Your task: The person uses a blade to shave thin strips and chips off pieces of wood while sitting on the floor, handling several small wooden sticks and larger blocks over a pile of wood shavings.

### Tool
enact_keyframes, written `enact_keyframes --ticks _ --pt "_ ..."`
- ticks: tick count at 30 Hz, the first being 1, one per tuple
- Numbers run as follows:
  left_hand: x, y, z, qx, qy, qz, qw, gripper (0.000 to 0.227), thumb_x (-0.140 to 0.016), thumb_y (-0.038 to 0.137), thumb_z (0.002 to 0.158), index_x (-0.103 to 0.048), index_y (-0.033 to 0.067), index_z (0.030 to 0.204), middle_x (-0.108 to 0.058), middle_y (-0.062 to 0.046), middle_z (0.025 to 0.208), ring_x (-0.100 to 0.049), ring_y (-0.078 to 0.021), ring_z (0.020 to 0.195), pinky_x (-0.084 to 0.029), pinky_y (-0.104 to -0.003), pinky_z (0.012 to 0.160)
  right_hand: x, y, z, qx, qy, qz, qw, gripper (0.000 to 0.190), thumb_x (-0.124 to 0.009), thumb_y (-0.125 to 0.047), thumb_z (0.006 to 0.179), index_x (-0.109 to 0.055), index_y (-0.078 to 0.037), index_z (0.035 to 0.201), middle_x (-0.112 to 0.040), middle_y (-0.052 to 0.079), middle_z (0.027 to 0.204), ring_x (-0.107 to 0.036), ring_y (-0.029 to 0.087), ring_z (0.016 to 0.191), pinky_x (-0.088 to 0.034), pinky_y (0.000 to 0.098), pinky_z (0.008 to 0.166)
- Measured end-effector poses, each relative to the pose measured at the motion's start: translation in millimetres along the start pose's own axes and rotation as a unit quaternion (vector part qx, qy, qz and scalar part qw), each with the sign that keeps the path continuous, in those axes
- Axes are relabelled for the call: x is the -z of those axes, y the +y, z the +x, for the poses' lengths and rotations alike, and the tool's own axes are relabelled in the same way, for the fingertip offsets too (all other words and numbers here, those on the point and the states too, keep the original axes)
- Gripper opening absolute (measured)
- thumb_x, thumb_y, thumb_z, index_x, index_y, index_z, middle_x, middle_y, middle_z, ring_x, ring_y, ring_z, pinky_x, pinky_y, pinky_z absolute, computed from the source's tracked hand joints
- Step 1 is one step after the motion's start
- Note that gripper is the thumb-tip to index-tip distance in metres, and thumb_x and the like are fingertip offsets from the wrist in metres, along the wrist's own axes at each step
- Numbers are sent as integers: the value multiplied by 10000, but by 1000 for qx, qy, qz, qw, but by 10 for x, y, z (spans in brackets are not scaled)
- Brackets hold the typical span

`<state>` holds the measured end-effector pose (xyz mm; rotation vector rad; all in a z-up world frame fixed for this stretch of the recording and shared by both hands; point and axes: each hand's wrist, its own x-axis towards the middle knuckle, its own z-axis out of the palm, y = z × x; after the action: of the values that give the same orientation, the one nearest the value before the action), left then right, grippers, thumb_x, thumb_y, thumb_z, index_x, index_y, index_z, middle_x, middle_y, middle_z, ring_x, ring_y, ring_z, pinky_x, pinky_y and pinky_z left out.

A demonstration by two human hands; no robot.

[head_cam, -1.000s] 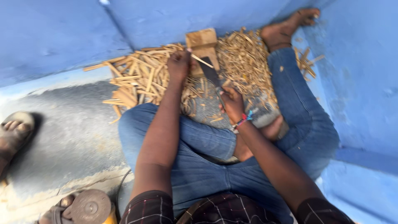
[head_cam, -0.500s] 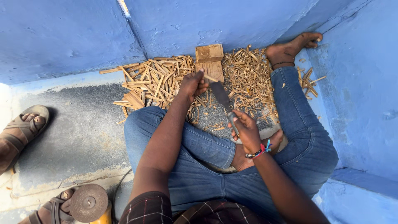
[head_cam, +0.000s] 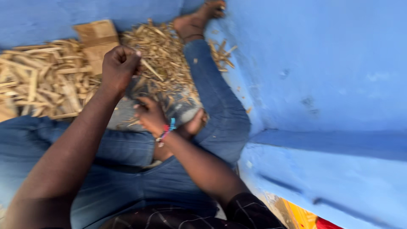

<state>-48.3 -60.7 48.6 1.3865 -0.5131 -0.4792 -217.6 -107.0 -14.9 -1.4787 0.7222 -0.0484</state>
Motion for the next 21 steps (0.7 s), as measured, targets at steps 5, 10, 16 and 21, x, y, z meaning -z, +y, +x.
enact_keyframes --ticks 5,10,16,21 --pt "-980 269 369 -32 -93 77 992 235 -768 215 983 -675 14 903 -699 -52 759 -683 -92 640 -561 -255 574 11 -212 -113 47 5 -37 998 357 -663 -232 990 -655 -1 1261 -690 106 808 -596 108 559 -463 277 478" --pt "-1762 316 770 67 -122 -24 990 307 -783 255 943 -682 6 1092 -731 -87 824 -686 -125 679 -563 -276 603 47 -57 54 511 119 -233 819 373 -787 -298 967 -571 -91 1191 -689 126 943 -671 222 850 -542 316 693" --pt "-1198 71 471 -63 -119 140 981 392 -719 211 960 -606 -7 1265 -765 -79 933 -755 -141 843 -594 -303 744 55 151 94 64 -34 21 997 439 -690 -57 856 -658 -25 1293 -646 154 811 -555 137 531 -433 302 430" --pt "285 -17 40 -106 -24 250 962 281 -652 113 954 -675 42 1225 -791 -68 974 -762 -174 847 -597 -324 781 17 159 126 -31 -26 24 999 504 -611 -88 954 -549 -109 1454 -689 84 905 -578 92 517 -449 232 405"
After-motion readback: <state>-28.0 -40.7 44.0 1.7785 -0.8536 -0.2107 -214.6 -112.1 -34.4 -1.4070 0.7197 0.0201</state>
